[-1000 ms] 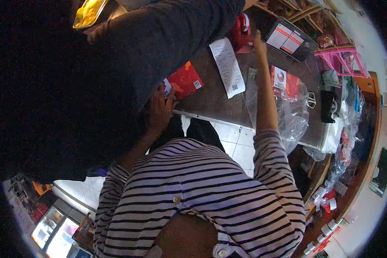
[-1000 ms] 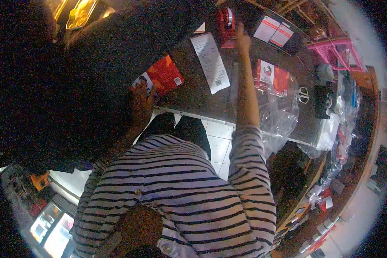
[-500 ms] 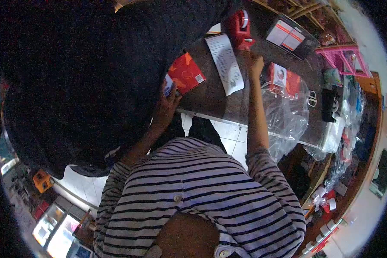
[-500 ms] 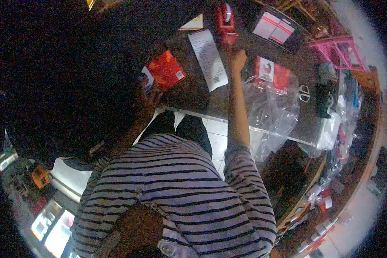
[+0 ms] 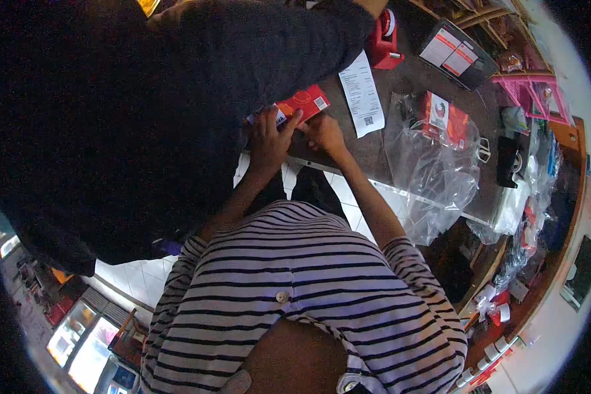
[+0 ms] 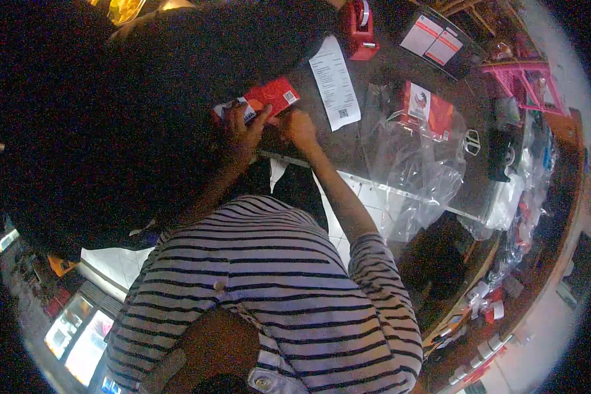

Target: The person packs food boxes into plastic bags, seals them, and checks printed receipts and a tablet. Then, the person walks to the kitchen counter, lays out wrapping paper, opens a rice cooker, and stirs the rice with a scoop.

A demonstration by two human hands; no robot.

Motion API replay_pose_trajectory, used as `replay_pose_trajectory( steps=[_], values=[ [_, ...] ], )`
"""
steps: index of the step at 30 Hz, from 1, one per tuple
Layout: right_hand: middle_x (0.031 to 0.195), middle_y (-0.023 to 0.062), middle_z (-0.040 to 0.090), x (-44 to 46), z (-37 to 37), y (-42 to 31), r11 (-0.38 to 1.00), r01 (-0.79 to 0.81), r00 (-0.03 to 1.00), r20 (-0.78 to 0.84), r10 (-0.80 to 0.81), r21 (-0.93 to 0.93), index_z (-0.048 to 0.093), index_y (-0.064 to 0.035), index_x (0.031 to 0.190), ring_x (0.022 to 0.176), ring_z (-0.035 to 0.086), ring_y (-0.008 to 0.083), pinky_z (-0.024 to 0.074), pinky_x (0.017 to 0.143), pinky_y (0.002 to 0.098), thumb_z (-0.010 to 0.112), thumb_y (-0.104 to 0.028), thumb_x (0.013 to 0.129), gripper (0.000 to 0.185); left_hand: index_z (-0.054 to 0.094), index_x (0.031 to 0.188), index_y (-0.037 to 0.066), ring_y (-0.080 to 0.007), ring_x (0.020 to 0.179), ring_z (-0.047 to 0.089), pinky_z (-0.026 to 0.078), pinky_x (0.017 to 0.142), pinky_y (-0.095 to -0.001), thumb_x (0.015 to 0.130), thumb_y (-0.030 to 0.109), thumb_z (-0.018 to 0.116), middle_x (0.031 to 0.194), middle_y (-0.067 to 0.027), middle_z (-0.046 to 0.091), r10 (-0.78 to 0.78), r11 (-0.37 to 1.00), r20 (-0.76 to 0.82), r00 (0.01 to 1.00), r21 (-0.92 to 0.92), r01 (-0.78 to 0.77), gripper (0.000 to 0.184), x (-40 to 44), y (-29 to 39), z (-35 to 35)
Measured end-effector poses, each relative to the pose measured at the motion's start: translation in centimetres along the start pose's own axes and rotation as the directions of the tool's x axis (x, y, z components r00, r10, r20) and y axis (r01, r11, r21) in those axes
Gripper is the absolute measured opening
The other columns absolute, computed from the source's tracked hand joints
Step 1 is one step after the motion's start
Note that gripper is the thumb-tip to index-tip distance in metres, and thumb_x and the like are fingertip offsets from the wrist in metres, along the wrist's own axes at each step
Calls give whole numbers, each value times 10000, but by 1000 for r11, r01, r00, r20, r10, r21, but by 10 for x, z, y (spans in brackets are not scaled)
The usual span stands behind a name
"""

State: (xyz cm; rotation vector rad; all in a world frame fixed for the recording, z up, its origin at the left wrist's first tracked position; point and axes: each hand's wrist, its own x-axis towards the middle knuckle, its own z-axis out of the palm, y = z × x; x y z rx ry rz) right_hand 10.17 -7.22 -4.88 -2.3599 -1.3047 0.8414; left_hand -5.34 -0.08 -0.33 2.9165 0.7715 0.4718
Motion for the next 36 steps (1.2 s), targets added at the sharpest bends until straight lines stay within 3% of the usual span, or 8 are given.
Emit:
replay_pose_trajectory(
  steps=[5, 8, 10, 14, 20, 28, 33, 36],
  values=[
    [845, 126, 602, -8, -78, -15, 958, 11, 989, 145, 32, -287, 593, -67, 814, 763, 588, 305, 473, 641, 390, 658, -304, 681, 279, 474, 1119, 46, -330, 869, 488, 398, 730, -428, 782, 105, 532, 936, -192, 478, -255, 941, 42, 966, -218, 258, 347, -16, 1, -15],
    [1042, 176, 529, -14, -104, -47, 861, 482, 865, 246, -438, -161, 506, -87, 1031, 961, 529, 291, 437, 789, 424, 705, -246, 600, 500, 519, 988, 25, -294, 764, 516, 408, 685, -402, 778, 50, 524, 869, -171, 495, -219, 970, -307, 926, -174, 172, 212, -45, 3, -13],
    [1213, 176, 409, 6, -95, -67, 443, 815, 517, 124, -847, -373, 368, -210, 1238, 1118, 397, 342, 308, 916, 513, 749, -256, 531, 804, 521, 930, 20, -268, 741, 524, 421, 663, -376, 776, 11, 515, 852, -155, 499, -338, 874, -296, 893, -451, 181, 154, -44, 11, -51],
    [1264, 204, 309, 62, -61, -83, 265, 885, 384, 279, -880, -382, 184, -350, 1330, 1180, 293, 385, 231, 927, 554, 793, -319, 350, 1154, 526, 916, 25, -203, 688, 515, 421, 601, -297, 778, -26, 492, 820, -109, 506, -233, 643, 48, 971, -742, 190, 151, -63, 39, -51],
    [1139, 249, 380, 34, -125, -75, 532, 781, 614, 248, -749, -328, 189, -310, 1339, 1032, 397, 404, 318, 832, 489, 753, -399, 395, 1103, 453, 1081, 53, -130, 736, 519, 420, 621, -230, 802, 119, 578, 886, -93, 526, 47, -136, 538, 841, -831, 539, 313, -54, 140, -23],
    [1052, 191, 502, -90, -344, 80, 650, 598, 692, -107, -714, -469, 367, -86, 1212, 895, 479, 347, 393, 742, 419, 737, -482, 472, 918, 400, 1095, 22, -347, 989, 456, 391, 814, -395, 726, 224, 629, 1062, -207, 446, 133, 814, 83, 988, -578, -61, 479, 27, 357, -6],
    [1043, 179, 522, -166, -424, 161, 756, 289, 827, -244, -506, -587, 369, -39, 1209, 848, 535, 330, 425, 735, 391, 759, -398, 474, 905, 488, 975, 47, -307, 911, 524, 419, 753, -375, 768, 106, 555, 975, -157, 534, -13, 656, 12, 1000, -755, 18, 226, 59, 330, 20],
    [1062, 152, 542, -227, -436, 152, 974, 91, 923, -349, -160, -206, 370, -12, 1200, 789, 571, 322, 461, 731, 360, 767, -322, 535, 834, 487, 984, 50, -252, 718, 589, 459, 631, -356, 757, 144, 606, 838, -124, 591, -285, 556, -81, 955, -825, 96, 273, 94, 305, -43]
  ],
)
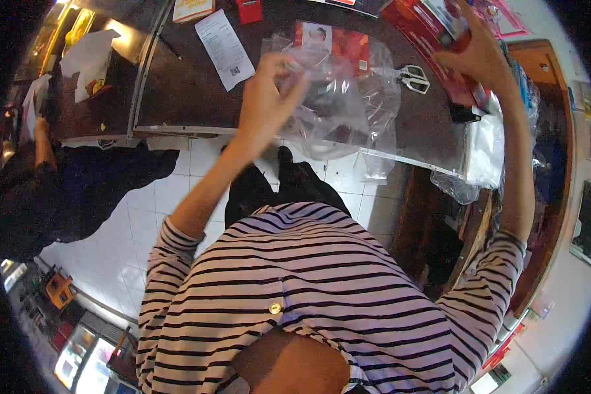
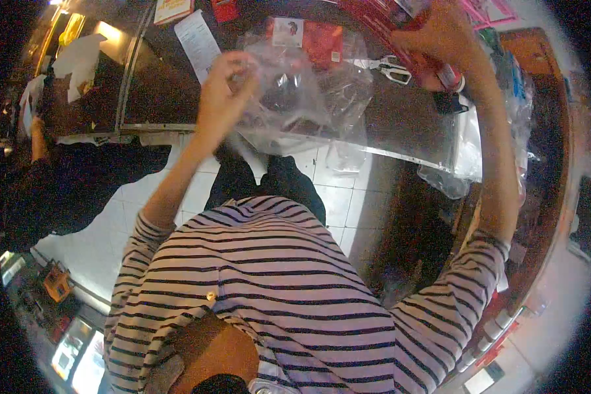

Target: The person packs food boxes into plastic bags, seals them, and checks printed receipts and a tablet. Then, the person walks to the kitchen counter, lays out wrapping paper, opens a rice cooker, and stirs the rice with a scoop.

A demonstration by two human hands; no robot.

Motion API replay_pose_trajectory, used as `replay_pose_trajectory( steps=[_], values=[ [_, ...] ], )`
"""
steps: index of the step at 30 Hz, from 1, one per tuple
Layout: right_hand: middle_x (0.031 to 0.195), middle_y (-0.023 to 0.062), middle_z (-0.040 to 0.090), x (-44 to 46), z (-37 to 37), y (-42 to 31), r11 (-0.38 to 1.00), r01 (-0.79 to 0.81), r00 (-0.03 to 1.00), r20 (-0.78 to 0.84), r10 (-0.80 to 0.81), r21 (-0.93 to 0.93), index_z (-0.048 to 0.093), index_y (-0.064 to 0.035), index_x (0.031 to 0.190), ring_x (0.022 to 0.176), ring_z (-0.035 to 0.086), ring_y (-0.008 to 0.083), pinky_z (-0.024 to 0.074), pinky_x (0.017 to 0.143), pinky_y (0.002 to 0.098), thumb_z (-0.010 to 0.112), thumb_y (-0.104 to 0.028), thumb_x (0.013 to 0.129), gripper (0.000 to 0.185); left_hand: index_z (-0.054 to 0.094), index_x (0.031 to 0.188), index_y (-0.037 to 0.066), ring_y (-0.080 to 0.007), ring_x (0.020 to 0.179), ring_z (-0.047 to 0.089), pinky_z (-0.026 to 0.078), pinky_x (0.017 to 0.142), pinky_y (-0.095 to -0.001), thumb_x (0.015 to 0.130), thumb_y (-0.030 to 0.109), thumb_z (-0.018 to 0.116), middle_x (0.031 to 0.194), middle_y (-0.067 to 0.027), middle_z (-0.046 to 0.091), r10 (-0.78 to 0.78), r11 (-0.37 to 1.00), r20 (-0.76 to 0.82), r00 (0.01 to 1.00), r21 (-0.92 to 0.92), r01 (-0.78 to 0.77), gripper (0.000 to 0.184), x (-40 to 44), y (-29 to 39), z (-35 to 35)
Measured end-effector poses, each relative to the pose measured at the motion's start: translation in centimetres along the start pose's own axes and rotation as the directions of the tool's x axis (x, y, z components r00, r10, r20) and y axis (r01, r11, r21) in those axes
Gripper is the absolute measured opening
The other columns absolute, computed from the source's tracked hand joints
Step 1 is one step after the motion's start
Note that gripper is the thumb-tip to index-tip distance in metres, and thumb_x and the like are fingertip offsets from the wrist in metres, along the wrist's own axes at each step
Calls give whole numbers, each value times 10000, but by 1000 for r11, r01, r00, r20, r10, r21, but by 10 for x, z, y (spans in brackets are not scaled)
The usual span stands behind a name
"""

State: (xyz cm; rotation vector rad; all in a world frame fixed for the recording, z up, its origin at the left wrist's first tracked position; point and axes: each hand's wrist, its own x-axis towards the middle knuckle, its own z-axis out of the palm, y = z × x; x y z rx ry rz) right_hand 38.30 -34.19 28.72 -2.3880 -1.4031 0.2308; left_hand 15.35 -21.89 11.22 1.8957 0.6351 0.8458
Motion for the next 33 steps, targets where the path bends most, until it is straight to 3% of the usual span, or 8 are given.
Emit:
replay_pose_trajectory(
  steps=[10, 11, 15, 21, 23, 26, 27, 33],
  values=[
    [1269, 160, 314, -51, 110, -11, 579, 514, 691, 95, -717, 633, 225, -68, 1306, 1196, 288, 298, 213, 1006, 392, 786, -220, 416, 1063, 551, 979, 18, -101, 623, 577, 455, 549, -249, 883, 362, 394, 776, -58, 611, -203, 944, 115, 972, -240, 225, 390, 65, 39, -49],
    [1235, 172, 359, -45, 123, 0, 636, 500, 696, 164, -699, 587, 246, -92, 1307, 1175, 318, 318, 248, 988, 400, 782, -234, 435, 1034, 565, 959, 2, -172, 660, 605, 450, 555, -290, 886, 329, 392, 789, -84, 620, -198, 962, 36, 980, 199, 187, 377, 65, 35, -64],
    [1133, 176, 460, -23, 152, 39, 963, 251, 928, 259, -269, 102, 314, -134, 1289, 1093, 411, 315, 325, 924, 429, 771, -259, 456, 958, 553, 843, -11, -317, 635, 560, 423, 547, -341, 873, 228, 398, 728, -176, 575, -62, 937, 86, 994, 348, 28, 287, 30, 61, -64],
    [1212, 196, 389, 64, 213, 56, 869, 487, 873, 70, -482, -86, 373, -106, 1251, 1140, 340, 361, 332, 898, 445, 746, -267, 495, 859, 216, 1292, 122, -309, 1041, 432, 368, 821, -336, 843, 317, 466, 1244, -164, 265, -16, 879, 531, 847, -396, 265, 549, 103, 70, -59],
    [1168, 196, 441, 70, 204, 50, 840, 431, 894, 280, -349, -330, 425, -90, 1196, 1086, 406, 327, 337, 904, 404, 655, -290, 624, 648, 235, 1269, 107, -314, 1105, 412, 374, 874, -339, 831, 376, 502, 1279, -132, 242, 81, 696, 455, 887, -663, 277, 579, 123, 52, -74],
    [1111, 175, 505, 66, 155, 64, 912, 391, 801, 441, -404, 125, 508, -62, 1108, 1013, 484, 271, 374, 868, 353, 580, -264, 737, 429, 339, 1257, 34, -219, 1077, 486, 439, 825, -284, 881, 239, 426, 1167, -125, 488, 13, 871, 241, 970, -480, 108, 437, 87, 39, -109],
    [970, 124, 577, 48, 93, -13, 984, 164, 719, 691, -77, -61, 562, -23, 982, 867, 548, 217, 414, 761, 305, 583, -211, 760, 292, 351, 1255, 42, -215, 1052, 500, 440, 823, -289, 866, 222, 455, 1159, -118, 495, 7, 900, 169, 986, -431, 68, 440, 81, 22, -132],
    [807, 97, 610, -37, 23, -87, 802, 292, 952, -76, -297, 522, 581, 4, 854, 679, 559, 188, 440, 626, 289, 547, -172, 782, 193, 504, 1101, 26, -166, 915, 548, 448, 752, -270, 853, 168, 451, 1014, -112, 570, -341, 937, -461, 819, -99, 335, 290, 38, -162, -305]
  ],
)
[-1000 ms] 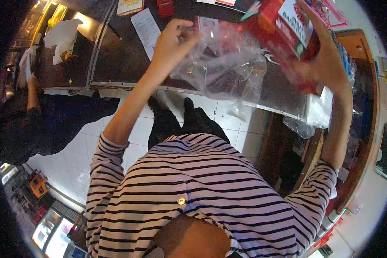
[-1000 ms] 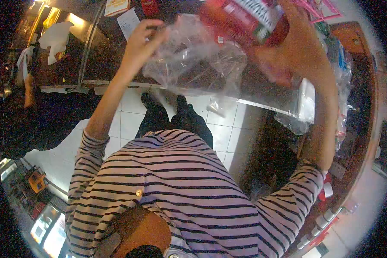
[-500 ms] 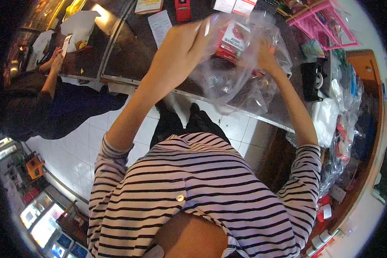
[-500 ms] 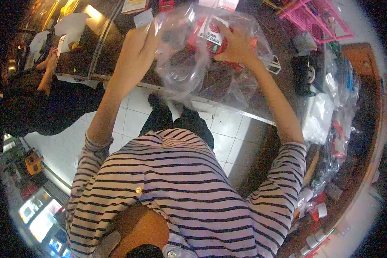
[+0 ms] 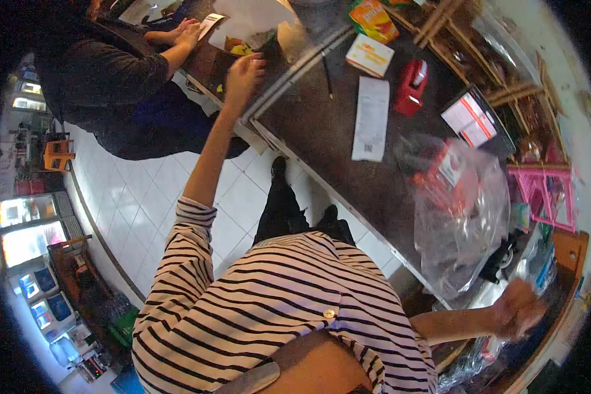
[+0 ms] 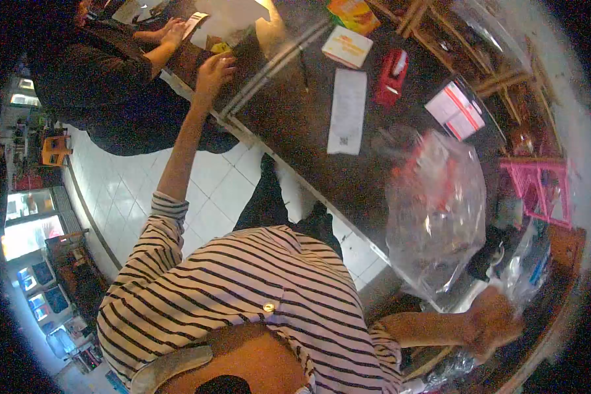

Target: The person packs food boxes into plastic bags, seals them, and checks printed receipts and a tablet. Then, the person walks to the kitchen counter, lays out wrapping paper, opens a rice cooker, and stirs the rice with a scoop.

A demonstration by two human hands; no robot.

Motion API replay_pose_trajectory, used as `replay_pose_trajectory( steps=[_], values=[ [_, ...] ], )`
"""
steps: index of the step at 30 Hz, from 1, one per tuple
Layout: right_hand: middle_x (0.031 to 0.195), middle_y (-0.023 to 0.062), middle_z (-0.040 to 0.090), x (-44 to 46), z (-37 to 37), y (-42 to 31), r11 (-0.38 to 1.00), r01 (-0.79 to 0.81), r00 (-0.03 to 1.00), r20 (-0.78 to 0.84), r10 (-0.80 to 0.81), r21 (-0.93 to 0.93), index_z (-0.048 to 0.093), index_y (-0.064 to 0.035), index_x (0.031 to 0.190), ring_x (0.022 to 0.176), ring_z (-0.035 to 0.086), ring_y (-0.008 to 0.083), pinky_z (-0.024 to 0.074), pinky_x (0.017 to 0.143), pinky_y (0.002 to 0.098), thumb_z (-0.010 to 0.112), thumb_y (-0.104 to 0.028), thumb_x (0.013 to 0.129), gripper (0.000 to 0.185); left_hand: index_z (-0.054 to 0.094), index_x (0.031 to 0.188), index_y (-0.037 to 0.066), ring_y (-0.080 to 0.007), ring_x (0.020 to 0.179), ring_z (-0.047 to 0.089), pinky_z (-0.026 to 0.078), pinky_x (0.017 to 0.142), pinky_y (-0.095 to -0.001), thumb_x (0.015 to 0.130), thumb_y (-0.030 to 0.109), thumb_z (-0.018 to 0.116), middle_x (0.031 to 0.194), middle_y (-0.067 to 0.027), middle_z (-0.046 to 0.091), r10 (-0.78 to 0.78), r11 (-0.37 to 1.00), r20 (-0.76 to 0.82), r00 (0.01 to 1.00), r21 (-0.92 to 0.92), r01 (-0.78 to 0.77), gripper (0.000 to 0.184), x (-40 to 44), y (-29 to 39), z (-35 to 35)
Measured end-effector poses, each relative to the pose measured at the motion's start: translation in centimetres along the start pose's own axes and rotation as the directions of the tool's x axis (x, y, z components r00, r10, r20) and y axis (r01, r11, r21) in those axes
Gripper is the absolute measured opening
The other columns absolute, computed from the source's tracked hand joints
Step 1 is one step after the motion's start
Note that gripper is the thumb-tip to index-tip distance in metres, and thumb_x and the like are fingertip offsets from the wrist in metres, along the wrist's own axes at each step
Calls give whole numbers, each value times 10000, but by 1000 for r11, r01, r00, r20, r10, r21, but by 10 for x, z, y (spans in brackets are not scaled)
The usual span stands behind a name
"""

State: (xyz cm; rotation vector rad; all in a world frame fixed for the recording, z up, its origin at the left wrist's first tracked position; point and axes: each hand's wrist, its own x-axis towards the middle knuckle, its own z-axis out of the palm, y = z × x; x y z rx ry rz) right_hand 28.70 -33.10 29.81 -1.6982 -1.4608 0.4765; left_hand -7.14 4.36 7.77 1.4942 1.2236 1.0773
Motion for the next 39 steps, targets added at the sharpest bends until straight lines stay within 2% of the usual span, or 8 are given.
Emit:
replay_pose_trajectory(
  steps=[4, 7, 8, 15, 19, 24, 28, 39],
  values=[
    [838, 96, 616, 90, 139, -32, 912, 193, 950, 165, -266, 362, 584, 5, 911, 712, 578, 166, 460, 646, 273, 486, -173, 835, 217, 568, 963, -12, -265, 808, 581, 455, 696, -332, 860, 198, 402, 893, -185, 598, 237, 885, -383, 893, 464, -36, 287, 110, -94, -101],
    [852, 104, 621, 203, 318, 18, 749, -345, 928, 326, 182, 565, 570, 12, 978, 726, 587, 134, 472, 648, 248, 440, -176, 879, 250, 565, 923, -25, -356, 776, 567, 446, 692, -399, 867, 247, 384, 863, -229, 582, 345, 776, -352, 870, 629, -53, 332, 182, -146, -132],
    [800, 84, 629, 238, 373, 43, 746, -284, 956, 241, 169, 603, 586, 13, 951, 704, 586, 116, 471, 641, 241, 442, -198, 881, 265, 567, 904, -27, -377, 772, 559, 440, 692, -419, 867, 263, 380, 849, -239, 577, 331, 758, -308, 892, 650, -57, 346, 198, -151, -134],
    [629, 203, 547, 384, 564, 118, 992, -19, 998, -67, 10, -123, 561, 49, 712, 592, 561, 302, 419, 563, 367, 563, -260, 762, 313, 599, 846, -8, -383, 784, 567, 434, 694, -431, 867, 339, 391, 812, -235, 584, 27, 852, -210, 977, 517, 88, 405, 219, -165, -125],
    [860, 199, 565, 366, 531, 131, 996, 76, 991, 112, -71, -37, 583, 5, 808, 731, 560, 366, 443, 677, 423, 525, -240, 786, 253, 613, 917, 19, -352, 808, 582, 445, 705, -364, 854, 334, 444, 841, -203, 602, -78, 901, -108, 991, 417, 117, 362, 176, -164, -124],
    [621, 79, 575, 314, 455, 150, 754, -543, 839, 285, 464, 370, 594, 53, 723, 585, 586, 135, 503, 488, 271, 531, -218, 828, 297, 618, 931, 11, -221, 776, 606, 446, 700, -295, 823, 286, 534, 849, -145, 630, -192, 962, -85, 978, 180, 204, 307, 88, -117, -78],
    [651, 78, 585, 272, 422, 180, 868, -495, 842, 231, 488, -29, 599, 68, 772, 610, 578, 139, 514, 526, 259, 535, -237, 833, 317, 611, 946, 6, -164, 726, 589, 446, 674, -283, 821, 293, 548, 816, -116, 629, -382, 924, 18, 924, 6, 382, 319, 46, -97, -41],
    [657, 137, 592, 234, 389, 164, 904, -361, 926, 24, 376, -230, 609, 28, 843, 647, 594, 192, 464, 605, 311, 548, -230, 801, 268, 615, 917, -4, -96, 629, 547, 433, 577, -239, 814, 308, 568, 744, -69, 622, -285, 950, -63, 956, 111, 291, 332, 20, -73, -27]
  ],
)
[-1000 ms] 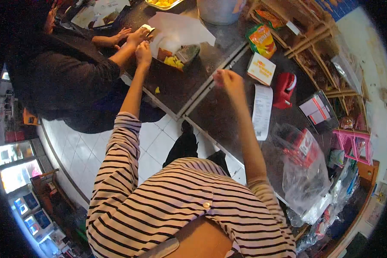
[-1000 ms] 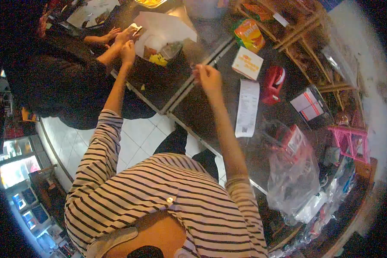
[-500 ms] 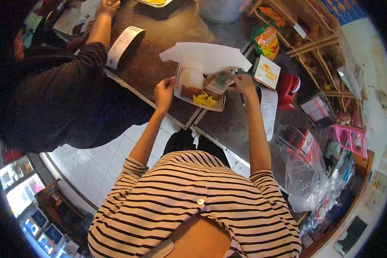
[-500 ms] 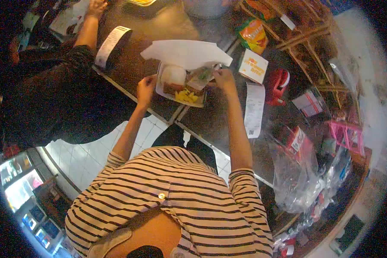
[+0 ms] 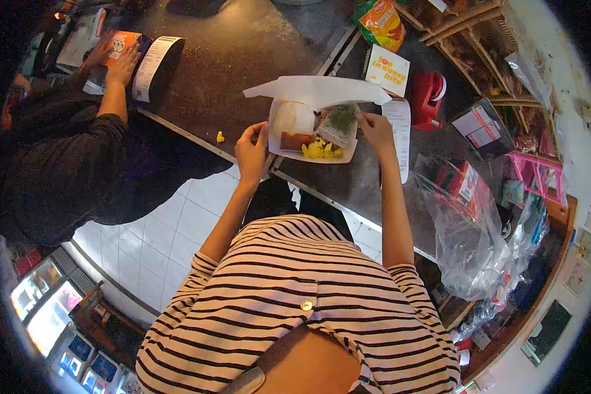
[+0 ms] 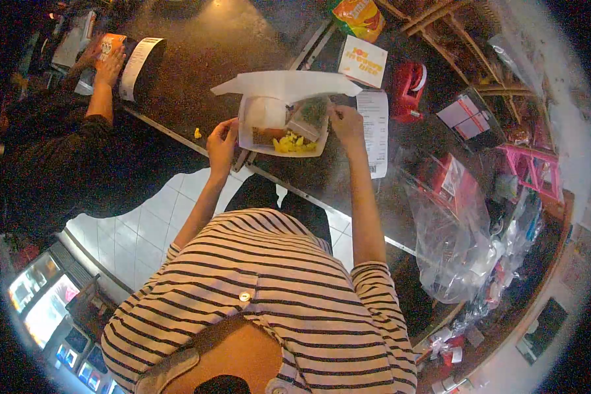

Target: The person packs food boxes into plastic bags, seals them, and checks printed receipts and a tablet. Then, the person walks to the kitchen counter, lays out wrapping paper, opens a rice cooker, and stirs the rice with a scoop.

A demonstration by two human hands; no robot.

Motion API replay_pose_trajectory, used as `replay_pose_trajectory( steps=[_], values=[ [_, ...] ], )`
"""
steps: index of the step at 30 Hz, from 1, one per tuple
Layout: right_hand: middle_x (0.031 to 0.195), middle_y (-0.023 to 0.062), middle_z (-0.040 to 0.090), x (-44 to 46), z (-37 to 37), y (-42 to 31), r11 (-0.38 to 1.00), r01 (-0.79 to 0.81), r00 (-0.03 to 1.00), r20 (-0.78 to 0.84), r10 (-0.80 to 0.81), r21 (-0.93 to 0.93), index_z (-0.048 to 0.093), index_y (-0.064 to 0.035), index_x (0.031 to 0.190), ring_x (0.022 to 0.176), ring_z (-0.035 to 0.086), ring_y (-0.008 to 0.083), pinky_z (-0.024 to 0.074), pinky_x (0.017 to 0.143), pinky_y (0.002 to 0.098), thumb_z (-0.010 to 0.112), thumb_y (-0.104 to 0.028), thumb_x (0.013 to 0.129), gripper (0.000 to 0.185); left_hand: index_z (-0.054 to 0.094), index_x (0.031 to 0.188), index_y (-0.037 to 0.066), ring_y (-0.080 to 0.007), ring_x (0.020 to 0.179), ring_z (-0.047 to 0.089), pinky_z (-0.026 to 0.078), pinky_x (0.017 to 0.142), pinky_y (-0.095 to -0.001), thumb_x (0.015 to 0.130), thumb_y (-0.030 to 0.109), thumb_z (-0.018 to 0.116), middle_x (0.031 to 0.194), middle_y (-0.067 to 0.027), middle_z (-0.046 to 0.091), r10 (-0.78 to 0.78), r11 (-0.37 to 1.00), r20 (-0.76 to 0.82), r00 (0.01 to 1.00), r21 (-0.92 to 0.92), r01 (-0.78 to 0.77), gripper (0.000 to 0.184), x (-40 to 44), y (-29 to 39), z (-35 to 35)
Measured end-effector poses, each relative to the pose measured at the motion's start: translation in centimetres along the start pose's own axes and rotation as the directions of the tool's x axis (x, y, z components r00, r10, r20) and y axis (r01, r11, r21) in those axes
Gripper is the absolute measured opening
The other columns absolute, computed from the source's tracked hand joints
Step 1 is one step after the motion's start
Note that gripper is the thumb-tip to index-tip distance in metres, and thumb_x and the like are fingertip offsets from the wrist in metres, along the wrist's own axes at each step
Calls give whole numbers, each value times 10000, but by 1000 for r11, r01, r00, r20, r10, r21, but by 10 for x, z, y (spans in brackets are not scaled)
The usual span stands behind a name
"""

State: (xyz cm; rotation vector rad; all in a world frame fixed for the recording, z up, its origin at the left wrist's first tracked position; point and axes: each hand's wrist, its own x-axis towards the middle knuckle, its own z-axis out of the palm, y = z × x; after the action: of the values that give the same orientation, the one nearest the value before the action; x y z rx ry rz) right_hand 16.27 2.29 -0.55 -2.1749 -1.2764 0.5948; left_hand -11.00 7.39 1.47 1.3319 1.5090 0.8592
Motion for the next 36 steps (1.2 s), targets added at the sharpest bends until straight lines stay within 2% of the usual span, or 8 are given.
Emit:
replay_pose_trajectory(
  steps=[2, 5, 8, 17, 23, 28, 32, 36],
  values=[
    [685, 160, 597, -13, -15, -30, 943, 122, 968, -173, -182, -309, 613, 18, 829, 667, 601, 235, 465, 631, 323, 559, -217, 781, 246, 616, 910, -1, -95, 657, 549, 432, 588, -234, 818, 307, 566, 752, -60, 621, 43, 998, -6, 999, -38, -43, 325, 2, -14, 2],
    [755, 171, 607, -20, -19, -71, 980, 191, 945, -259, -200, -63, 622, -3, 824, 708, 595, 286, 468, 629, 357, 579, -223, 747, 237, 614, 911, 1, -106, 678, 559, 439, 605, -237, 820, 305, 564, 765, -60, 621, -19, 995, 32, 999, -94, 22, 321, 0, -7, -2],
    [780, 163, 607, -14, 10, -105, 920, 168, 986, 70, -153, -354, 625, -27, 809, 705, 596, 299, 468, 624, 384, 583, -222, 726, 216, 611, 911, 0, -117, 695, 569, 450, 620, -244, 820, 304, 564, 776, -61, 622, 5, 997, 59, 998, -79, 0, 321, 3, -10, -2],
    [674, 140, 602, 2, 46, -95, 885, 193, 978, 13, -207, -423, 633, -43, 786, 628, 604, 272, 462, 560, 375, 606, -182, 699, 166, 612, 919, 7, -118, 716, 582, 464, 604, -249, 814, 280, 571, 814, -80, 628, -16, 993, 91, 996, -116, 27, 295, 9, -21, -5],
    [562, -10, 538, -14, -43, -120, 843, -208, 942, 334, 36, 496, 641, -31, 835, 439, 411, 41, 291, 413, 198, 660, -207, 712, 215, 613, 917, 12, -114, 717, 584, 462, 608, -246, 809, 270, 578, 810, -76, 630, 6, 996, 102, 995, -89, 3, 282, 8, -11, -6],
    [689, -23, 541, 3, -97, -145, 728, -119, 962, 259, -83, 675, 603, -21, 955, 490, 444, 25, 327, 427, 175, 547, -182, 814, 221, 614, 912, 12, -119, 714, 583, 461, 604, -248, 808, 279, 579, 808, -73, 630, 19, 995, 125, 992, -104, -6, 288, 9, -10, -9],
    [846, 111, 607, 10, -84, -101, 955, 295, 869, -424, -254, 32, 585, -28, 979, 680, 597, 190, 457, 578, 293, 479, -187, 847, 232, 613, 913, 8, -115, 693, 577, 460, 611, -249, 805, 291, 583, 790, -72, 629, 4, 986, 141, 990, -168, 20, 305, 14, -23, -5],
    [744, 162, 609, -16, -41, -9, 944, 46, 987, -132, -94, -325, 590, 8, 859, 713, 606, 267, 454, 651, 371, 526, -278, 821, 296, 613, 921, 2, -120, 684, 578, 459, 627, -253, 806, 294, 579, 783, -74, 629, -22, 987, 134, 991, -155, 43, 316, 12, -24, -6]
  ],
)
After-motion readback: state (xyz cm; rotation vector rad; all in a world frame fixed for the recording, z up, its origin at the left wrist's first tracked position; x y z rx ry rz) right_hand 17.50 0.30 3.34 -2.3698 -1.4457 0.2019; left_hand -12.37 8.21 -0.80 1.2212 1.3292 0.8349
